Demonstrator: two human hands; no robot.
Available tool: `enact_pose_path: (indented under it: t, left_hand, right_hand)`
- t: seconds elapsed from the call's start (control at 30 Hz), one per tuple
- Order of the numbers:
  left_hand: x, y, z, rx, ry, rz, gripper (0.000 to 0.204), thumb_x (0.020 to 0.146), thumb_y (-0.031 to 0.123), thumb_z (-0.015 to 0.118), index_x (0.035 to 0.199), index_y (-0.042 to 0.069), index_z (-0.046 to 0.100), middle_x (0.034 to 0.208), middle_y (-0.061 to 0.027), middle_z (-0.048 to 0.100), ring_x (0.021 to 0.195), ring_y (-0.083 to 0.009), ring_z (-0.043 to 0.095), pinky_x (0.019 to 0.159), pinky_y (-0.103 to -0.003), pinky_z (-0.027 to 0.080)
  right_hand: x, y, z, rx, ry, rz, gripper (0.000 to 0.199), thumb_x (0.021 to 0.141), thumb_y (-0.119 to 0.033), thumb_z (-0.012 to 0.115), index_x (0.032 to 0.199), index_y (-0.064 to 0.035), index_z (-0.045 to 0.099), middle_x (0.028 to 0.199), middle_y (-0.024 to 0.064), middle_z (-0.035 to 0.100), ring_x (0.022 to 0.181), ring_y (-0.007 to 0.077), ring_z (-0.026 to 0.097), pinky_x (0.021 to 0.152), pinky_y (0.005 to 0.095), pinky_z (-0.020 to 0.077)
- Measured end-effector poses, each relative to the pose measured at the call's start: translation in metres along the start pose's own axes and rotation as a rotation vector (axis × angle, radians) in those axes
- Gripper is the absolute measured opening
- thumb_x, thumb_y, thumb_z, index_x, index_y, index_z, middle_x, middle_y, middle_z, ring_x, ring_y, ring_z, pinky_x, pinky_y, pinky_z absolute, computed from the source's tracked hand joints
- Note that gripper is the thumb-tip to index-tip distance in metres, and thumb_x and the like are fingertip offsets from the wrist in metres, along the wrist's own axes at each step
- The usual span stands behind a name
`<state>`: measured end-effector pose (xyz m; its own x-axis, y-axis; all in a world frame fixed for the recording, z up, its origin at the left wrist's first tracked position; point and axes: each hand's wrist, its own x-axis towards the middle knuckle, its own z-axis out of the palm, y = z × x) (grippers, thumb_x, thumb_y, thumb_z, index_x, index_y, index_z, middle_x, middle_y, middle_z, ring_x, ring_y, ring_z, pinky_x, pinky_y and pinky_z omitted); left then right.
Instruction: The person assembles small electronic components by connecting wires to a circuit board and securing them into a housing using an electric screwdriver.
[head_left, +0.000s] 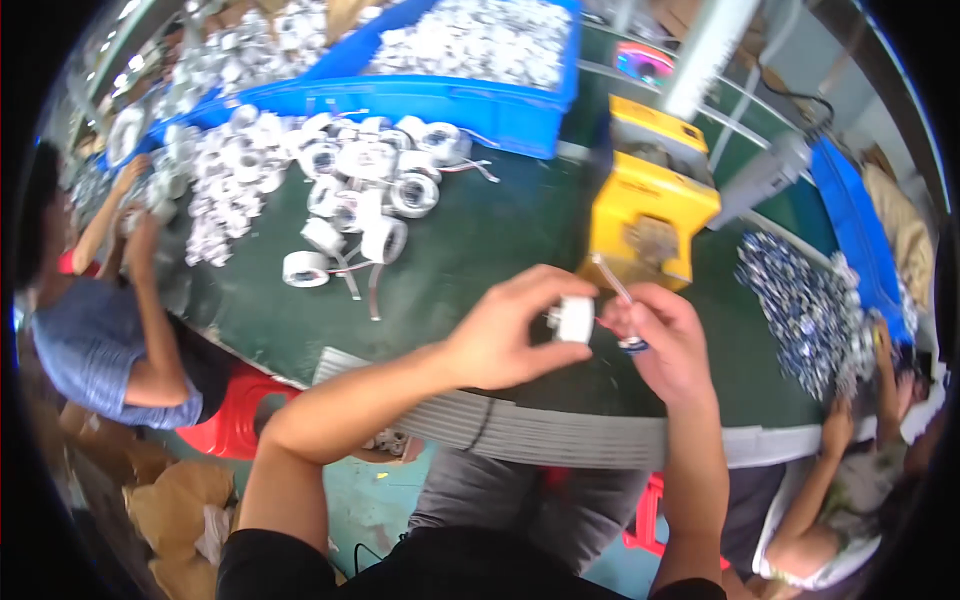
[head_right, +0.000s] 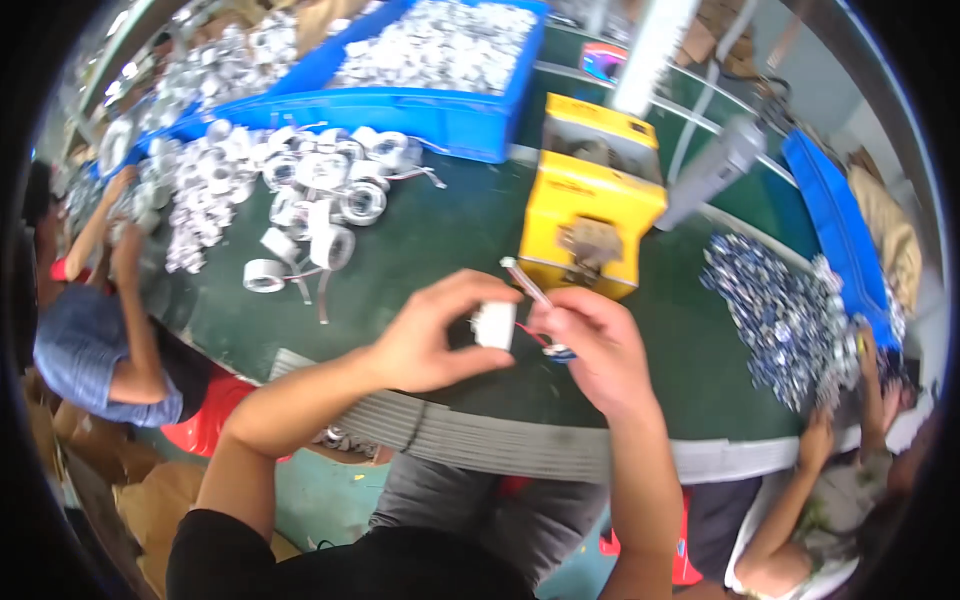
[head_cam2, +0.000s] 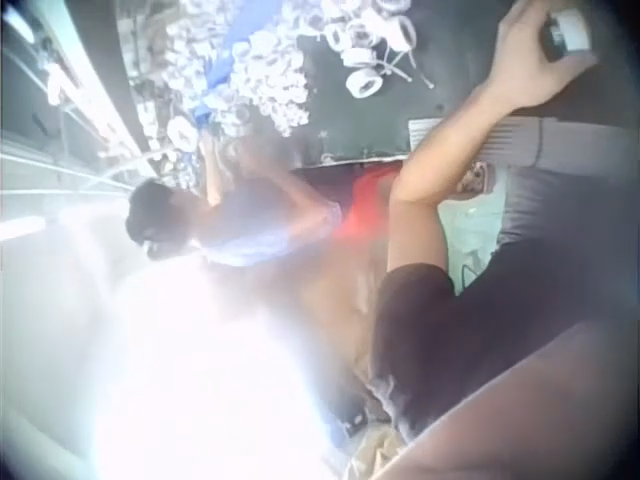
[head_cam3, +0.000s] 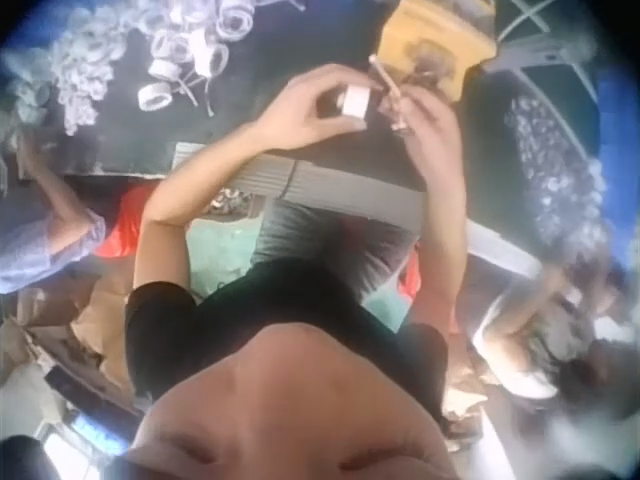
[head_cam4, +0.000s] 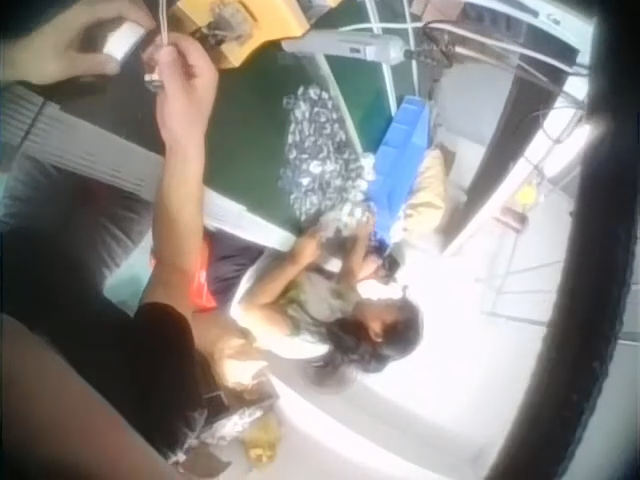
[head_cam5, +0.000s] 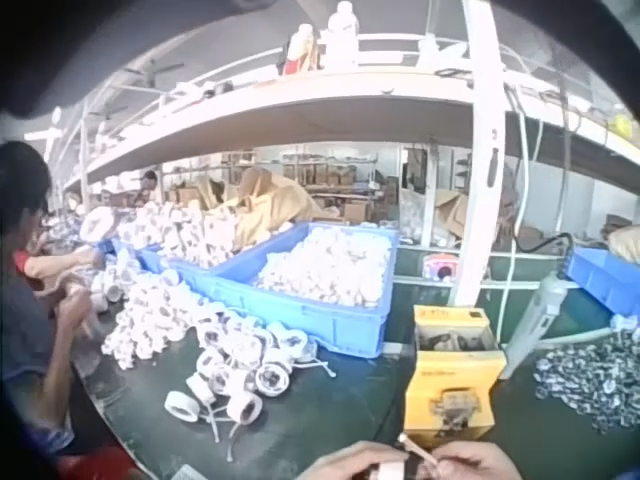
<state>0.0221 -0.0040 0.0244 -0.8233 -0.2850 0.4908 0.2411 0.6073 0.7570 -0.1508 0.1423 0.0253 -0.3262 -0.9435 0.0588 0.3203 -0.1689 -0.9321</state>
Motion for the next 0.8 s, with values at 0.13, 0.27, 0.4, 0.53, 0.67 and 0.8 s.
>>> enact_pose_path:
  t: [0.13,0.27,0.4,0.53,0.67,0.8]
  left_hand:
    - [0.003,-0.012,0.004,-1.091,-0.07,-0.585,0.037,0.104,0.028,0.041,0.131,0.003,0.047,0.108,-0.01,0.062,0.089,-0.0184,0.064,0.069,-0.03,0.054]
    - [0.007,-0.011,0.003,-1.215,-0.112,-0.699,0.047,0.106,0.038,0.029,0.128,0.001,0.048,0.1,-0.0132,0.065,0.074,-0.0213,0.065,0.058,-0.03,0.052]
    - [0.005,-0.013,0.009,-1.182,-0.093,-0.737,0.051,0.105,0.043,0.029,0.127,0.002,0.049,0.095,-0.0116,0.064,0.071,-0.0208,0.065,0.055,-0.029,0.051]
    - [0.004,-0.013,0.01,-1.14,-0.012,-0.805,0.054,0.105,0.046,0.027,0.127,0.003,0.05,0.092,-0.0113,0.064,0.07,-0.0209,0.065,0.056,-0.03,0.052]
    - [0.003,-0.016,0.013,-1.103,-0.066,-0.743,0.052,0.105,0.045,0.03,0.128,0.003,0.049,0.097,-0.0083,0.064,0.074,-0.0171,0.064,0.061,-0.028,0.052]
    - [0.003,-0.014,0.015,-1.008,-0.026,-0.66,0.051,0.105,0.044,0.033,0.135,0.004,0.045,0.105,-0.009,0.061,0.083,-0.0171,0.064,0.07,-0.029,0.055]
  right_hand:
    - [0.0,0.004,-0.001,-0.137,-0.085,0.035,0.017,0.092,-0.012,0.066,0.1,0.0018,0.063,0.09,0.0033,0.065,0.082,0.0094,0.06,0.072,0.0234,0.0472]
    - [-0.002,0.009,0.003,-0.281,-0.037,0.017,0.01,0.09,-0.008,0.067,0.092,0.0003,0.063,0.086,0.0,0.062,0.078,0.007,0.056,0.07,0.0226,0.045]
    - [-0.002,0.014,0.008,-0.489,0.006,-0.138,0.009,0.083,-0.005,0.069,0.084,0.0011,0.063,0.077,0.0026,0.063,0.074,0.0097,0.058,0.07,0.0256,0.0465]
    - [-0.002,0.014,0.017,-0.644,0.039,-0.189,0.01,0.081,-0.005,0.069,0.081,0.0013,0.061,0.074,0.0051,0.063,0.069,0.0112,0.058,0.067,0.027,0.0474]
    - [-0.002,0.02,0.015,-0.686,0.053,-0.164,0.009,0.083,-0.005,0.068,0.082,0.0014,0.061,0.075,0.0055,0.063,0.071,0.0118,0.06,0.068,0.0276,0.0487]
    - [-0.001,0.021,0.02,-0.481,0.129,-0.076,0.012,0.088,-0.008,0.067,0.091,0.002,0.061,0.082,0.0076,0.064,0.078,0.0141,0.064,0.071,0.0295,0.0514]
